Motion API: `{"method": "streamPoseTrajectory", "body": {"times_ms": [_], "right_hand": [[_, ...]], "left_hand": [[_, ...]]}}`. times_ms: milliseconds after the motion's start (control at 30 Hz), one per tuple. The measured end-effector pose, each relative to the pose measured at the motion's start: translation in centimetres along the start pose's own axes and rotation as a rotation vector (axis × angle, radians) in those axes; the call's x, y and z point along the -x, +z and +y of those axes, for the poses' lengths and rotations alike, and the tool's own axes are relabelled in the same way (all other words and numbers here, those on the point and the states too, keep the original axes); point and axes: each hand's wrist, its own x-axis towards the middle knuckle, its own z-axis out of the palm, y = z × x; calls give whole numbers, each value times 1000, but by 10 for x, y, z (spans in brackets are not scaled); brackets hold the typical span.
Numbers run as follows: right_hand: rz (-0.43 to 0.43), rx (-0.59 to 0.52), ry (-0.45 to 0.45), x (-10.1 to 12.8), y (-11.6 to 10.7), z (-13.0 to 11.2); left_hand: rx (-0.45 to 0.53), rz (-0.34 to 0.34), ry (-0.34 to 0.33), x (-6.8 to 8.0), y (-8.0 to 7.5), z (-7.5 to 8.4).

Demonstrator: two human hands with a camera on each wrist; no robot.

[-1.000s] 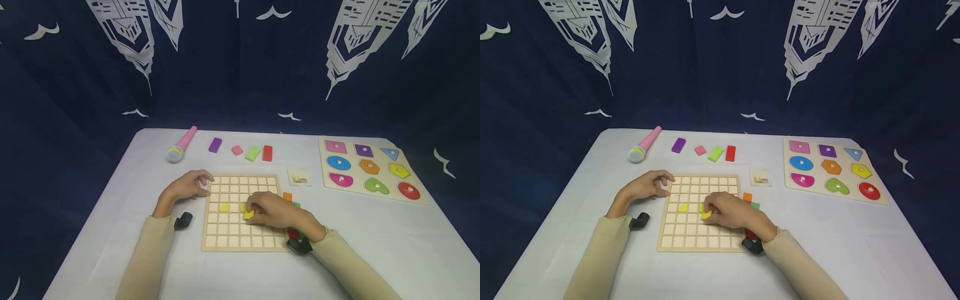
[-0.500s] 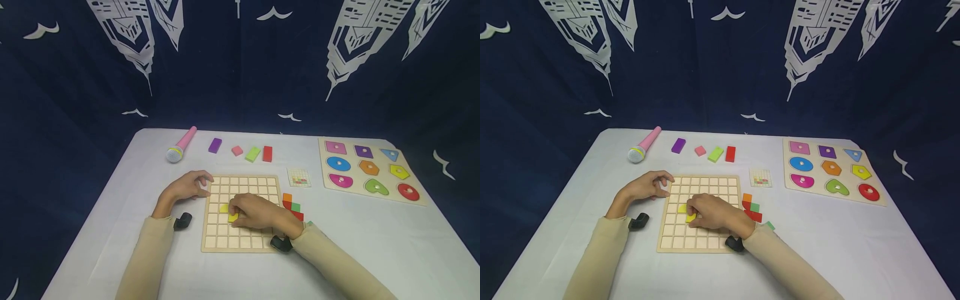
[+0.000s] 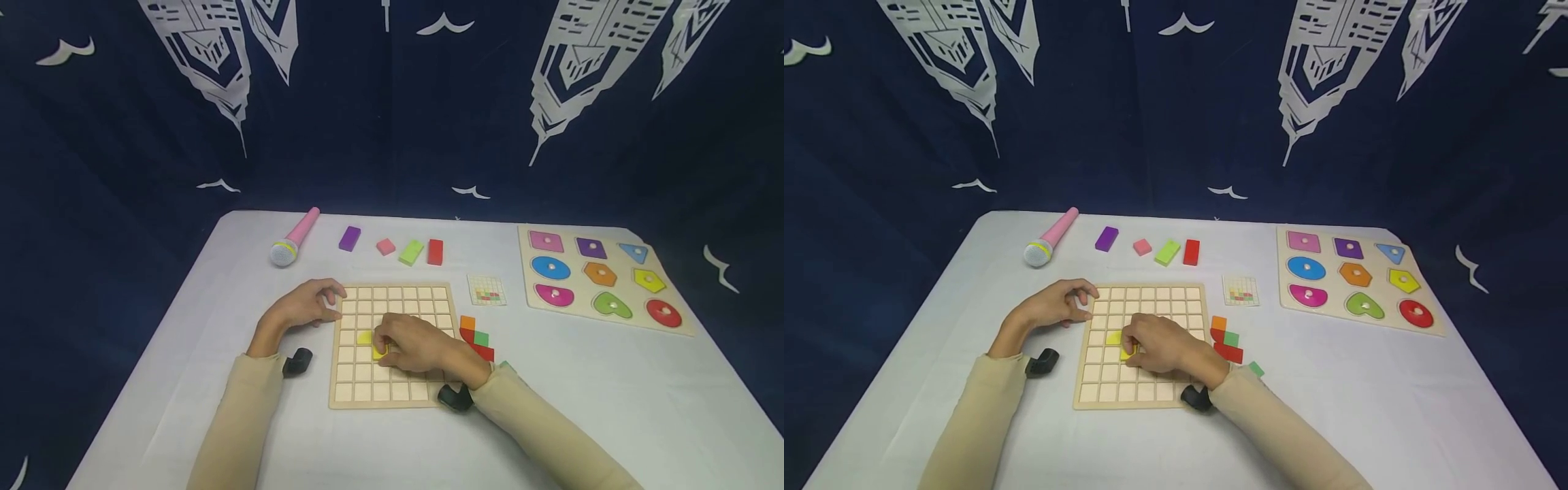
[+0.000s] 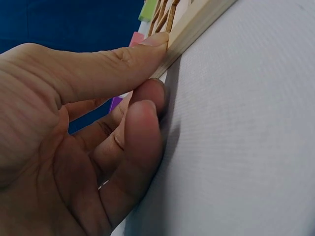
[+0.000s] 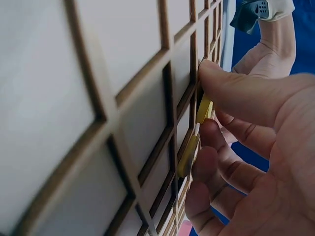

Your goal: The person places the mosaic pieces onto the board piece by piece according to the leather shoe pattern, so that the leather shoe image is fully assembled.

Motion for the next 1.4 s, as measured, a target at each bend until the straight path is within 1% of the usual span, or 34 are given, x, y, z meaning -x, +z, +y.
{"method": "streamPoseTrajectory", "body": {"times_ms": [100,300,467,567,700,833,867,967,1067,1100,1200,1400], "right_hand": [[6,15,15,2,0,-2],[46,75,13,11,1,-9],[51,2,20,26,-5,-5],[63,-47,39,36,-14,5],[109,-100,69,47,-27,25],[146,-138,131,60,-39,46],[156,-148,153,63,-41,52],[199,-165,182,72,-45,69],[223,-179,189,80,-47,83],[224,-181,186,82,-47,87],[216,-194,212,87,-48,97],[178,-222,293,89,-45,107]], "left_hand": [[-1,8,-2,1,0,0],[-1,11,8,0,1,0],[7,13,2,1,2,-1],[14,14,0,2,1,-1],[21,11,6,3,1,-1],[19,9,18,2,1,-1],[18,8,20,2,1,-1],[18,6,13,1,2,-2],[20,3,5,0,2,-1],[19,4,2,0,2,-1],[14,10,9,0,2,0],[9,14,15,0,2,-1]]}}
